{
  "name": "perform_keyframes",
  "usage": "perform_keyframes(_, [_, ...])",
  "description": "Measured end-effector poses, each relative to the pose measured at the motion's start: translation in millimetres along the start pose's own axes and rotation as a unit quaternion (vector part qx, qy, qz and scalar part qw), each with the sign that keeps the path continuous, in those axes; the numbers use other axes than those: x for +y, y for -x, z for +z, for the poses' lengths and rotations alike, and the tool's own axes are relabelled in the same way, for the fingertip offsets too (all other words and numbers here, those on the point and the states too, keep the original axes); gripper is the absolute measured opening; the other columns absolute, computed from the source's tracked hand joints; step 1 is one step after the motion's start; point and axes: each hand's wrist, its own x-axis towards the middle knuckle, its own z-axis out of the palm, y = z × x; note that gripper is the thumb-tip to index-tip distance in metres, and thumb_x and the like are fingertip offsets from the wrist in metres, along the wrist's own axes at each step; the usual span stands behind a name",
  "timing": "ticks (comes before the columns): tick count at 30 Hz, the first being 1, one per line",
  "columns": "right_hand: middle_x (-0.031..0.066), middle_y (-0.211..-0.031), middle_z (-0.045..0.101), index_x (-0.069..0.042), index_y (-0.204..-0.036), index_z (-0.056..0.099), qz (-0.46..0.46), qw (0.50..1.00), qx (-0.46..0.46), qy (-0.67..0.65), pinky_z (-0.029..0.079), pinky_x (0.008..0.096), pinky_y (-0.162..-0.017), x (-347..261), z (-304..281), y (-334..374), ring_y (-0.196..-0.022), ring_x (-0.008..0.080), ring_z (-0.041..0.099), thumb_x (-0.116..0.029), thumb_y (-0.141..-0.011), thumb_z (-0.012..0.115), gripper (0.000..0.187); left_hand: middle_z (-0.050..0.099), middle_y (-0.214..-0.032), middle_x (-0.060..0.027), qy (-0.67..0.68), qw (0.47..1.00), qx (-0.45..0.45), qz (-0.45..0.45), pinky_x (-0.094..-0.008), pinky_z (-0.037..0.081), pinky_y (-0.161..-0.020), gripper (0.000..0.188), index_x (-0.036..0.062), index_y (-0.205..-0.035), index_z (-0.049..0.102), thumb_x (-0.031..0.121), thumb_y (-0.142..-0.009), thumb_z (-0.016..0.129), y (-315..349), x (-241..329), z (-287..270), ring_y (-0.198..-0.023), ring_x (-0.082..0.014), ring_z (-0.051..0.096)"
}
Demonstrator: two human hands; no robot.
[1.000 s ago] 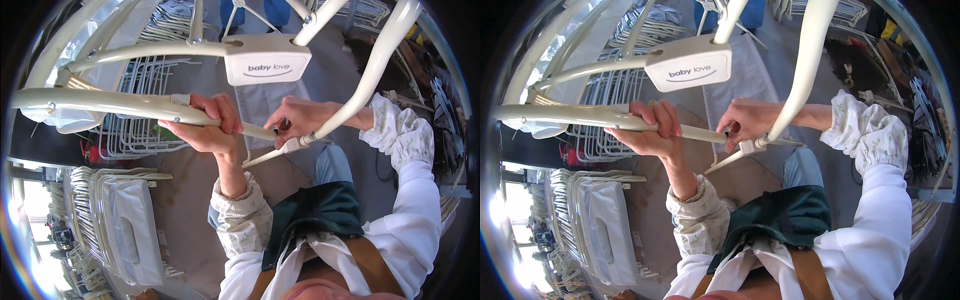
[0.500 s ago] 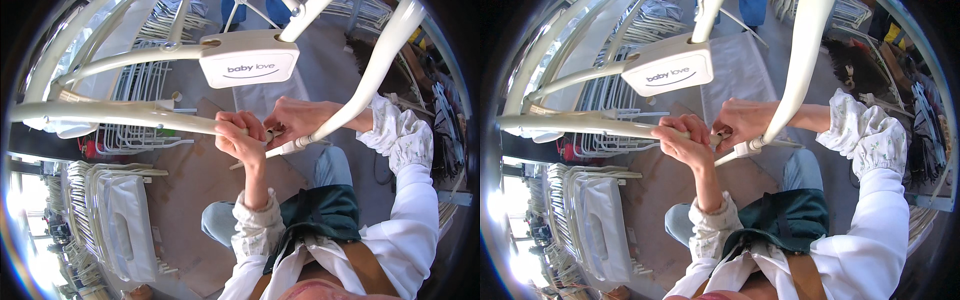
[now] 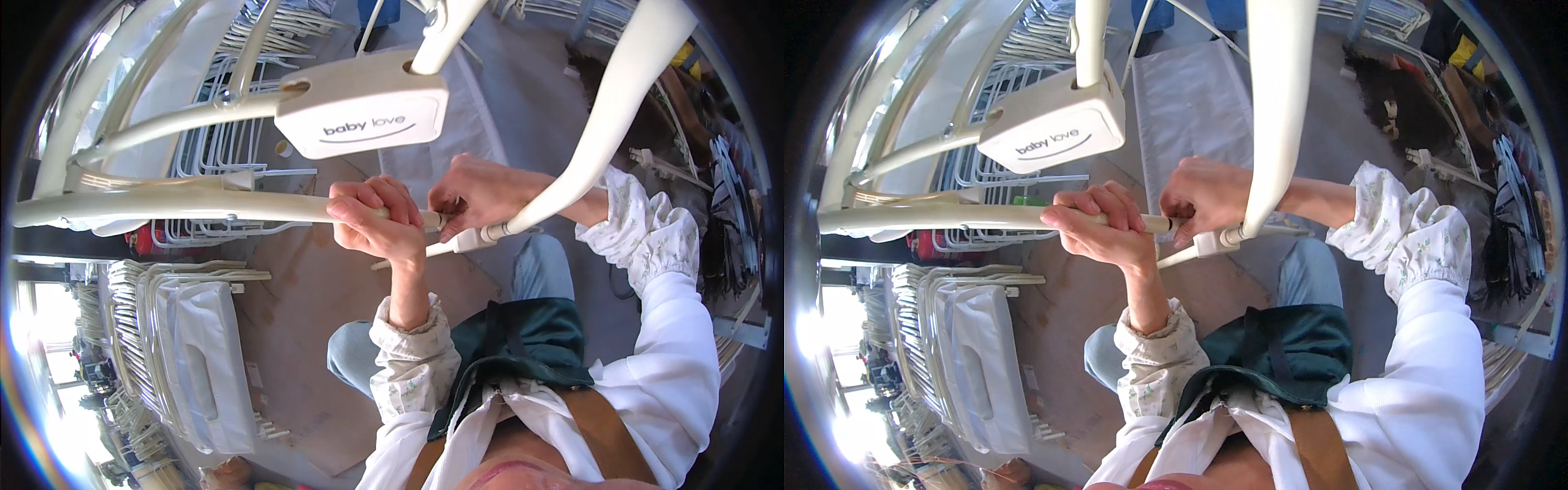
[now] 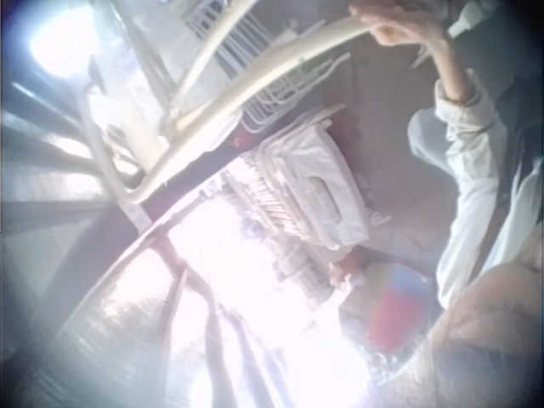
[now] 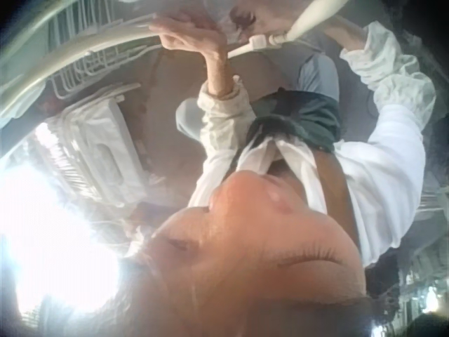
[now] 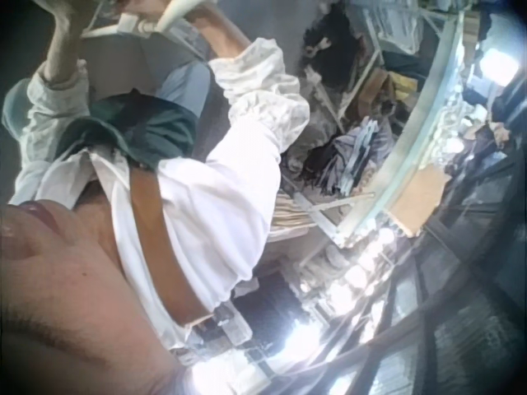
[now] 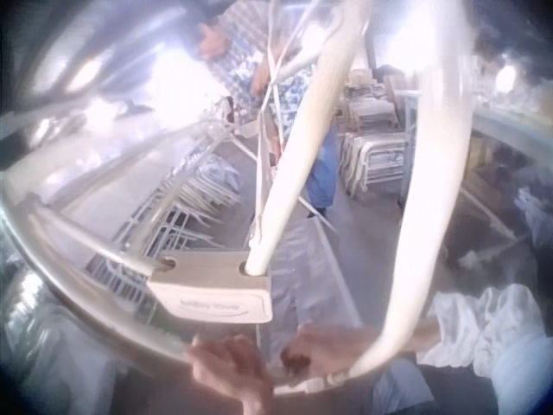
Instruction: The person assembles a white baby bassinet frame by hand, unfolding the structure, inserting and securing the legs, and attaching the base plate. The person repeats this process for multiple units in a workshop setting.
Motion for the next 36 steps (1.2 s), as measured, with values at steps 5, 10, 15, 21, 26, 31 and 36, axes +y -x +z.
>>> perform_keyframes(5, [0.0153, -0.07, 0.068, 0.005, -0.088, 0.07, 0.012, 1.0, 0.016, -0.013, 0.051, 0.0322, -0.06, -0.9, 3.7, 5.2, -0.06, 0.0233, 0.066, -0.012, -0.067, 0.081, 0.029, 0.023, -0.042, 0.0037, 0.01, 0.999, 0.034, -0.02, -0.0212, 0.017, -0.03, 0.053, 0.0132, -0.068, 0.031, 0.054, -0.101, 0.034, 7.0, -14.0, -9.1, -0.032, -0.0053, 0.016])
perform_keyframes(10, [0.0167, -0.074, 0.07, 0.007, -0.092, 0.07, 0.053, 0.998, 0.015, -0.035, 0.052, 0.0312, -0.063, 3.4, 7.2, 4.6, -0.064, 0.0213, 0.067, -0.01, -0.065, 0.082, 0.034, 0.024, -0.041, 0.0028, 0.023, 0.999, 0.018, -0.026, -0.0213, 0.016, -0.03, 0.052, 0.0136, -0.068, 0.029, 0.053, -0.102, 0.033, 8.1, -13.4, -13.6, -0.032, -0.0061, 0.017])
perform_keyframes(15, [0.017, -0.078, 0.071, 0.007, -0.097, 0.07, 0.047, 0.996, 0.032, -0.065, 0.053, 0.0314, -0.065, 11.9, 4.7, 7.0, -0.068, 0.0194, 0.069, -0.007, -0.065, 0.083, 0.037, 0.024, -0.041, 0.0027, 0.036, 0.999, -0.03, 0.008, -0.0213, 0.017, -0.03, 0.049, 0.0126, -0.069, 0.03, 0.047, -0.104, 0.031, 9.9, -7.4, 10.4, -0.031, -0.0061, 0.018])
perform_keyframes(21, [0.0167, -0.08, 0.072, 0.005, -0.097, 0.07, 0.052, 0.997, 0.023, -0.052, 0.054, 0.0312, -0.067, 8.3, 1.2, 6.3, -0.07, 0.0222, 0.07, -0.007, -0.067, 0.082, 0.035, 0.03, -0.042, 0.0012, 0.041, 0.999, -0.027, -0.003, -0.0219, 0.022, -0.031, 0.05, 0.0091, -0.07, 0.033, 0.046, -0.103, 0.037, -0.4, -23.3, -18.8, -0.031, -0.0064, 0.025])
perform_keyframes(26, [0.0166, -0.08, 0.071, 0.003, -0.096, 0.071, 0.041, 0.998, 0.031, -0.041, 0.053, 0.0328, -0.066, 15.0, 2.6, 3.7, -0.07, 0.0244, 0.07, -0.008, -0.066, 0.082, 0.034, 0.028, -0.042, 0.0021, 0.056, 0.998, -0.009, -0.019, -0.0216, 0.021, -0.032, 0.051, 0.0104, -0.07, 0.033, 0.049, -0.102, 0.036, 2.3, -17.6, -5.7, -0.031, -0.0058, 0.022])
perform_keyframes(31, [0.0166, -0.078, 0.071, 0.003, -0.094, 0.071, 0.048, 0.998, 0.02, -0.029, 0.053, 0.0336, -0.065, 8.2, -1.4, 1.9, -0.069, 0.0251, 0.07, -0.008, -0.066, 0.082, 0.032, 0.026, -0.041, 0.003, 0.041, 0.999, -0.031, 0.011, -0.0216, 0.02, -0.031, 0.052, 0.0126, -0.07, 0.033, 0.055, -0.101, 0.032, 0.7, -22.1, -4.5, -0.031, -0.0063, 0.019])
perform_keyframes(36, [0.0177, -0.08, 0.071, 0.004, -0.093, 0.071, 0.043, 0.997, 0.02, -0.059, 0.053, 0.0335, -0.066, 13.1, -1.7, 4.0, -0.07, 0.0254, 0.07, -0.008, -0.068, 0.081, 0.03, 0.026, -0.041, 0.0035, 0.036, 0.997, -0.065, 0.025, -0.0211, 0.021, -0.032, 0.051, 0.0125, -0.071, 0.033, 0.055, -0.101, 0.034, -0.5, -21.2, -2.2, -0.031, -0.0061, 0.02])
